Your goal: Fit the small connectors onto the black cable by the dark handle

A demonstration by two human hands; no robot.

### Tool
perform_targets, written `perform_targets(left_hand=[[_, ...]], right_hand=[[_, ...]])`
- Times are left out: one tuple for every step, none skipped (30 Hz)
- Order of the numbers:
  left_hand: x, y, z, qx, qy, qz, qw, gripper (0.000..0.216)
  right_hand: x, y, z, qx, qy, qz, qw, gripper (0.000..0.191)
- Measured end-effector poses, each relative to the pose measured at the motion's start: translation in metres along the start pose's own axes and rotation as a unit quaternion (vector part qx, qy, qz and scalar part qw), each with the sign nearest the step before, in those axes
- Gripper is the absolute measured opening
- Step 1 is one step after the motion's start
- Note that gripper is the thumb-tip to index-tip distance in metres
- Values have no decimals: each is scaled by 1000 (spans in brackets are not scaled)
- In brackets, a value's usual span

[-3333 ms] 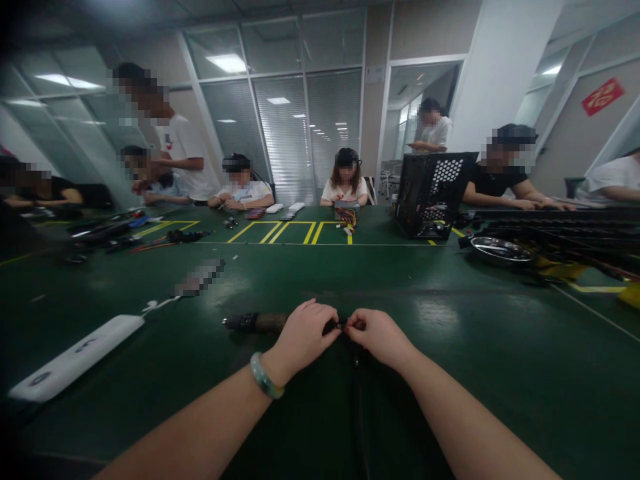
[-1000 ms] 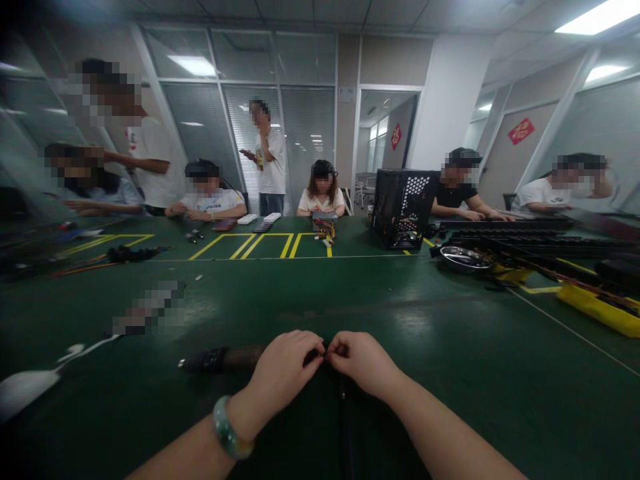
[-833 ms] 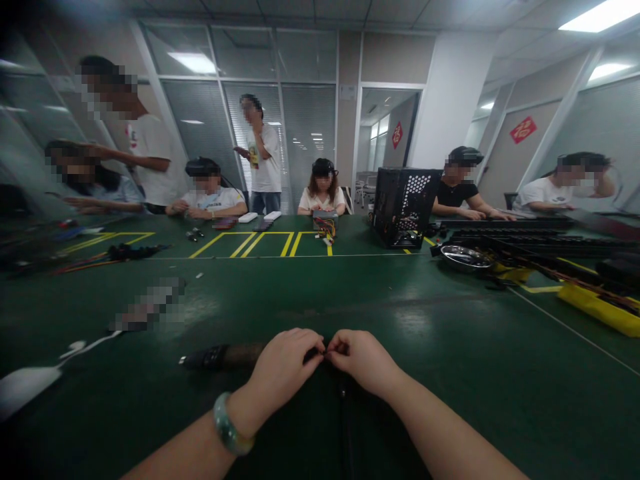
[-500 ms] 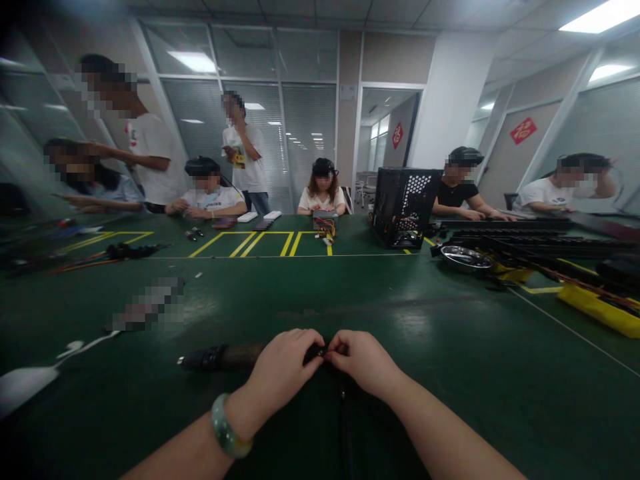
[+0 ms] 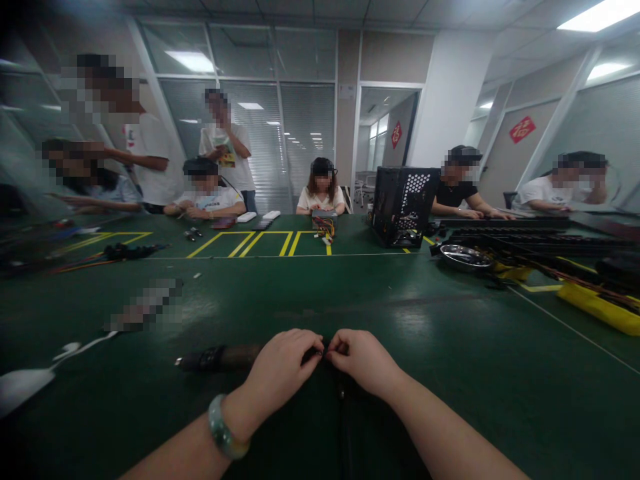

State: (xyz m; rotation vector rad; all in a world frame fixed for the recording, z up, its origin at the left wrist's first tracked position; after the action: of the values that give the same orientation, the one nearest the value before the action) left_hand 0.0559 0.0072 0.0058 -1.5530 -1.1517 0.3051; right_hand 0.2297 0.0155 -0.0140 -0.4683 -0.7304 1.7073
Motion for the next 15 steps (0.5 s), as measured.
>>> perform_targets(left_hand=[[0,0,0,0,1,0,1000,8],[0,0,0,-1,1,1,1000,8],[1,1,1,-1,0,1,1000,7],[1,1,1,-2,-2,1,1000,7],[1,2,2,-1,-4,1,1000,6],[1,2,2,-1,-5,0,1000,6],[1,2,2,0,-6,0,1000,6],[1,2,2,1,-6,0,1000,6],[1,2,2,2,-7,0,1000,5],[0,2,1,4,-9,2,1000,5],[0,1,1,5,-10,4,1000,5],[0,1,0,7,-12,6,1000,5],[0,0,0,9,-12,8,1000,5],[0,-1,-1,11,-11,10,1000,5],[0,-1,-2,12,-11,12,1000,5]], right_hand=[[0,0,0,-1,-2,-2,1000,11],[0,0,0,-1,-3,-3,1000,11],[1,0,0,-1,-2,-4,1000,11],[1,1,-1,-1,-1,-3,1000,11],[1,1,-1,-1,0,-1,1000,12],[1,1,-1,-2,2,0,1000,12],[2,1,-1,-3,3,1,1000,12],[2,1,-1,-4,3,3,1000,12],[2,1,-1,-4,3,3,1000,12],[2,1,-1,-4,3,3,1000,11],[2,1,-1,-4,3,4,1000,11],[2,0,-1,-4,4,4,1000,11],[2,0,-1,-3,5,4,1000,11],[1,0,-1,-2,7,4,1000,11],[1,-1,0,-1,8,5,1000,11]])
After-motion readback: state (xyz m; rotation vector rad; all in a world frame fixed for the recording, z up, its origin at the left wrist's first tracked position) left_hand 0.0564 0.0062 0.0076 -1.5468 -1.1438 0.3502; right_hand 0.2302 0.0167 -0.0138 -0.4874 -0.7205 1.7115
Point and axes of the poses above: each hand's wrist, its own x-axis towards the middle knuckle, its own y-axis out of the palm, z = x × y, the point moved 3 cm from there along x, towards the middle knuckle, and after that the axes turned 5 degrees about -z, right-handed, at the moved point
